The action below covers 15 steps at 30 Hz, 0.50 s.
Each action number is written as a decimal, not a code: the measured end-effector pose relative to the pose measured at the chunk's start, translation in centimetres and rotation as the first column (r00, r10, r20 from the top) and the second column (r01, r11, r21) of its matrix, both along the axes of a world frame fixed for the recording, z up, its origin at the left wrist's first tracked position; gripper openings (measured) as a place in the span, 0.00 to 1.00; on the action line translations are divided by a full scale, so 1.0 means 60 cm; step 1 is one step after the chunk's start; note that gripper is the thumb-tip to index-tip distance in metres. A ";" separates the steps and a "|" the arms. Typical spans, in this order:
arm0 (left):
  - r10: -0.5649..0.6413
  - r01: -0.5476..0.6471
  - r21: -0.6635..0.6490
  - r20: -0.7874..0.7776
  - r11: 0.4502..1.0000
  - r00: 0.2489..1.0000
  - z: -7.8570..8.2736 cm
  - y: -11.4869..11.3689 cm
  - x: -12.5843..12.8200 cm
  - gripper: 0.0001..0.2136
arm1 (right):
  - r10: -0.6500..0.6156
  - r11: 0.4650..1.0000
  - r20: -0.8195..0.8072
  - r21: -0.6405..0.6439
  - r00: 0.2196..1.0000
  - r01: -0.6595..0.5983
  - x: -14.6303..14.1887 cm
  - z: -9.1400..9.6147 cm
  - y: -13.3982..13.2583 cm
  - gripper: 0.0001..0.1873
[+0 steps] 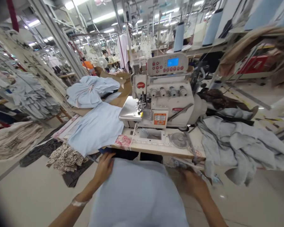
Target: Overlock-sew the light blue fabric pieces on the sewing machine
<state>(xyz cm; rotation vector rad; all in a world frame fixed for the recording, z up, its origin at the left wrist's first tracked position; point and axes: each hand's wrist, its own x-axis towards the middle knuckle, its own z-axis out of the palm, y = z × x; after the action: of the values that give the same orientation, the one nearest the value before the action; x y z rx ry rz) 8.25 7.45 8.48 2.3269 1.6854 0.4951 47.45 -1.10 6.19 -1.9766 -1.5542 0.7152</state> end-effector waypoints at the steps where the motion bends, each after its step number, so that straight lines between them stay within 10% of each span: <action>1: -0.030 0.030 -0.009 -0.014 1.000 0.999 -0.002 0.000 0.012 0.17 | 0.032 0.999 0.015 -0.007 0.999 -0.032 -0.004 0.012 -0.006 0.19; 5: -0.305 0.288 -0.193 -0.059 0.938 0.951 0.003 0.010 0.074 0.21 | 0.039 0.999 0.109 0.011 0.993 -0.041 0.013 0.101 -0.008 0.23; 9: -0.495 0.376 -0.535 -0.091 0.756 0.864 0.000 0.053 0.136 0.37 | -0.176 0.981 0.317 0.138 0.932 0.138 0.079 0.182 0.058 0.27; 15: -0.517 0.176 -0.906 -0.054 0.386 0.854 -0.008 0.128 0.172 0.34 | -0.297 0.917 0.376 0.368 0.878 0.152 0.048 0.178 0.036 0.33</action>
<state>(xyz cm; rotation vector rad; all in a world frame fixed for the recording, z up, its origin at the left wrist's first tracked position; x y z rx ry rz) 18.56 15.14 7.97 1.8374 1.0070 -0.7766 50.35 1.05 16.86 -2.0908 -1.5113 -0.0871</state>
